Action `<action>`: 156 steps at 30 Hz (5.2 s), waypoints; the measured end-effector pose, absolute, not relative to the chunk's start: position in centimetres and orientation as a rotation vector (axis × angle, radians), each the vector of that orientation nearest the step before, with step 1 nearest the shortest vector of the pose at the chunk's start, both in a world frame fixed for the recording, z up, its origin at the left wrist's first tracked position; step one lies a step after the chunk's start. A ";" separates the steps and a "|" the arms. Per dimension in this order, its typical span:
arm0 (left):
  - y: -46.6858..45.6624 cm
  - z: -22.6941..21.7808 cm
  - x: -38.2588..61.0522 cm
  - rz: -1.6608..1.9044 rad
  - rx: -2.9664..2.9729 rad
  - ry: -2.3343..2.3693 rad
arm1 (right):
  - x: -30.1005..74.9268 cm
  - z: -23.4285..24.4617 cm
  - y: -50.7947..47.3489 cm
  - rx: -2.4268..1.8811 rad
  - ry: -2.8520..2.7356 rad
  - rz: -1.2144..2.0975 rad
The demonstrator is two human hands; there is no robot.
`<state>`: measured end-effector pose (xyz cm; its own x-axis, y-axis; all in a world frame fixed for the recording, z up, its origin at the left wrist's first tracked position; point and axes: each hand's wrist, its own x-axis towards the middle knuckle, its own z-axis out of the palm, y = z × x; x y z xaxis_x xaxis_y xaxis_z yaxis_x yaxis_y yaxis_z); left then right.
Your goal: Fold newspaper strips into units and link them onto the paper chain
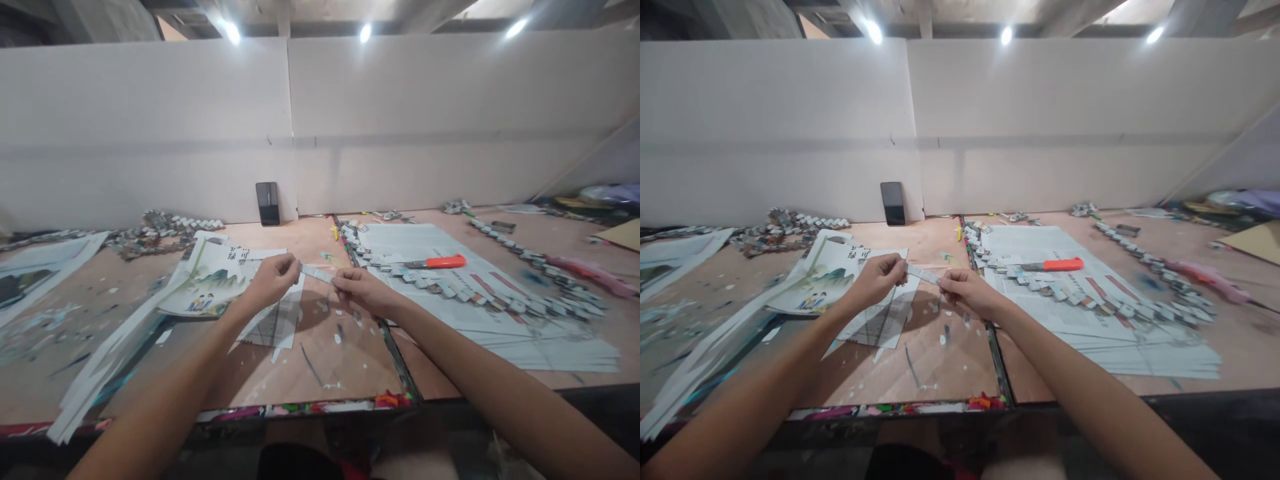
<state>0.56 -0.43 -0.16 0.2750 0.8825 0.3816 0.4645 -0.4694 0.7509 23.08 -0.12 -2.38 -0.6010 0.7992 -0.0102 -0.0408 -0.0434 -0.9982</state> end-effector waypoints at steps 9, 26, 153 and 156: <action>-0.7 -0.5 -0.8 1.063 1.980 1.147 | 22.0 -1.4 -1.2 -0.850 -1.428 1.727; -0.6 -1.1 0.2 1.078 1.571 0.953 | 21.8 -1.2 -1.5 -0.677 -1.478 1.618; -4.7 -0.3 4.4 1.359 1.712 1.170 | 19.6 -2.3 -2.9 -0.654 -1.278 1.288; -4.9 -0.6 4.5 1.362 1.736 1.173 | 19.4 -2.4 -2.7 -0.628 -1.274 1.228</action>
